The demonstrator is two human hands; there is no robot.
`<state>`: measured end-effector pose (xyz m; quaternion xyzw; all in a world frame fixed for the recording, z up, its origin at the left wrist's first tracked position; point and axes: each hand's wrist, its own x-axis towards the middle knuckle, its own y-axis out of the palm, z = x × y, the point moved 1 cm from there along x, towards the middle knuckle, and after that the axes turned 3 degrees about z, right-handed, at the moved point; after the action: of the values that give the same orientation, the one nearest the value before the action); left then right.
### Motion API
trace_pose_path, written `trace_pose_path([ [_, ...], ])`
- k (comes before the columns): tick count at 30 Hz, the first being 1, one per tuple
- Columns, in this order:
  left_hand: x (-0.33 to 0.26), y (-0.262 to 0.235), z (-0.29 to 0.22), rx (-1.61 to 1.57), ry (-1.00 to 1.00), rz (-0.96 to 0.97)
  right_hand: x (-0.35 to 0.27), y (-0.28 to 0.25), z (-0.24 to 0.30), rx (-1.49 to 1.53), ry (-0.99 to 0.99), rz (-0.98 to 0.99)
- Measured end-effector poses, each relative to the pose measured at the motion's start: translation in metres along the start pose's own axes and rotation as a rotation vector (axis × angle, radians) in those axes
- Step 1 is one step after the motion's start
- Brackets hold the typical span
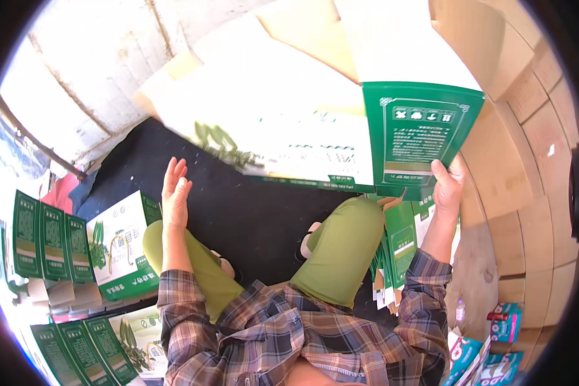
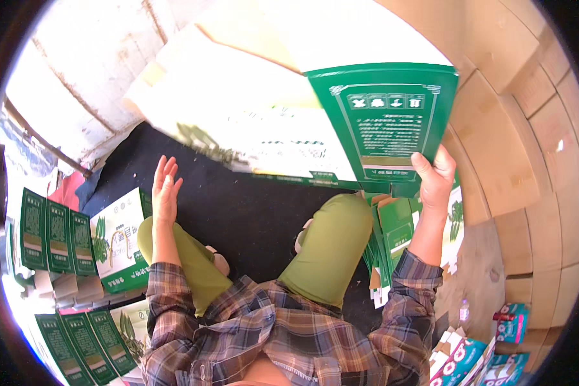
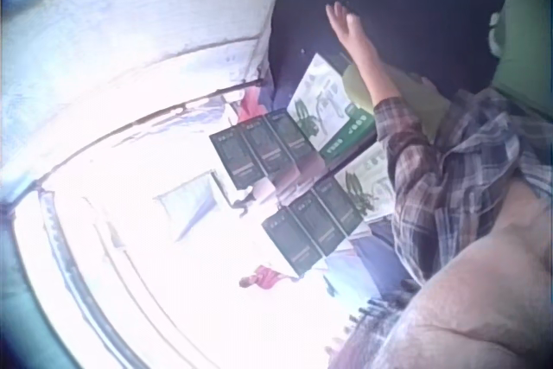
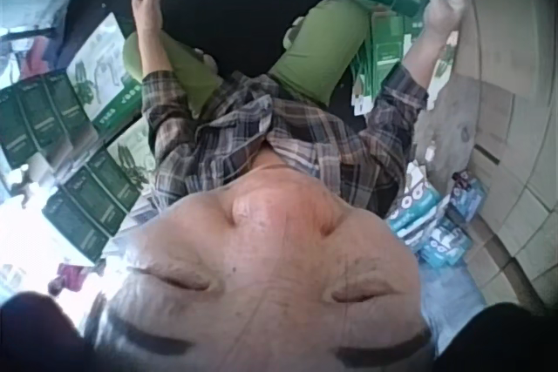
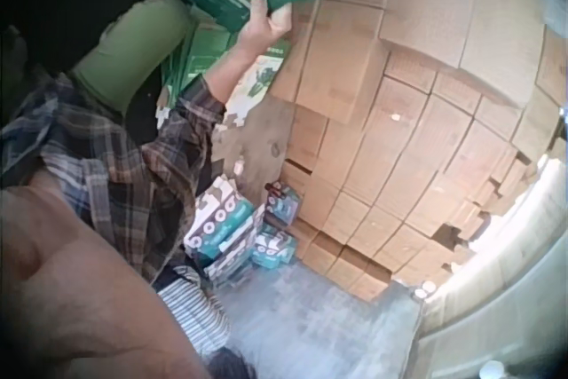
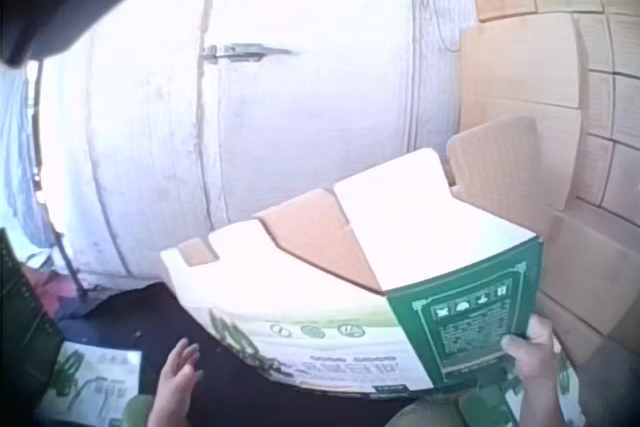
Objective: The person takes flattened cardboard boxes from a stack, folds and assembles them into rectangular boxes by hand, and places the assembled boxes into a pile to the side.
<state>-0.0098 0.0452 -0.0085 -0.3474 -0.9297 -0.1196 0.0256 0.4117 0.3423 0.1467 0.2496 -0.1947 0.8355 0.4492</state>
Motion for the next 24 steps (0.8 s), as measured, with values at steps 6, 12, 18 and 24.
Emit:
trace_pose_path([
  [6, -0.008, -0.048, 0.01, -0.552, 0.101, -0.107, 0.03, 0.065, -0.045, 0.086, 0.136, 0.142],
  [12, -0.025, -0.05, 0.022, -0.348, 0.038, -0.226, 0.038, 0.112, -0.122, -0.018, 0.144, 0.024],
  [18, -0.042, -0.012, 0.025, -0.224, 0.031, -0.198, 0.014, 0.129, -0.16, -0.484, 0.348, -0.068],
  [24, -0.065, 0.012, 0.022, -0.08, 0.019, -0.055, 0.0, 0.135, -0.174, -0.584, 0.334, -0.062],
])
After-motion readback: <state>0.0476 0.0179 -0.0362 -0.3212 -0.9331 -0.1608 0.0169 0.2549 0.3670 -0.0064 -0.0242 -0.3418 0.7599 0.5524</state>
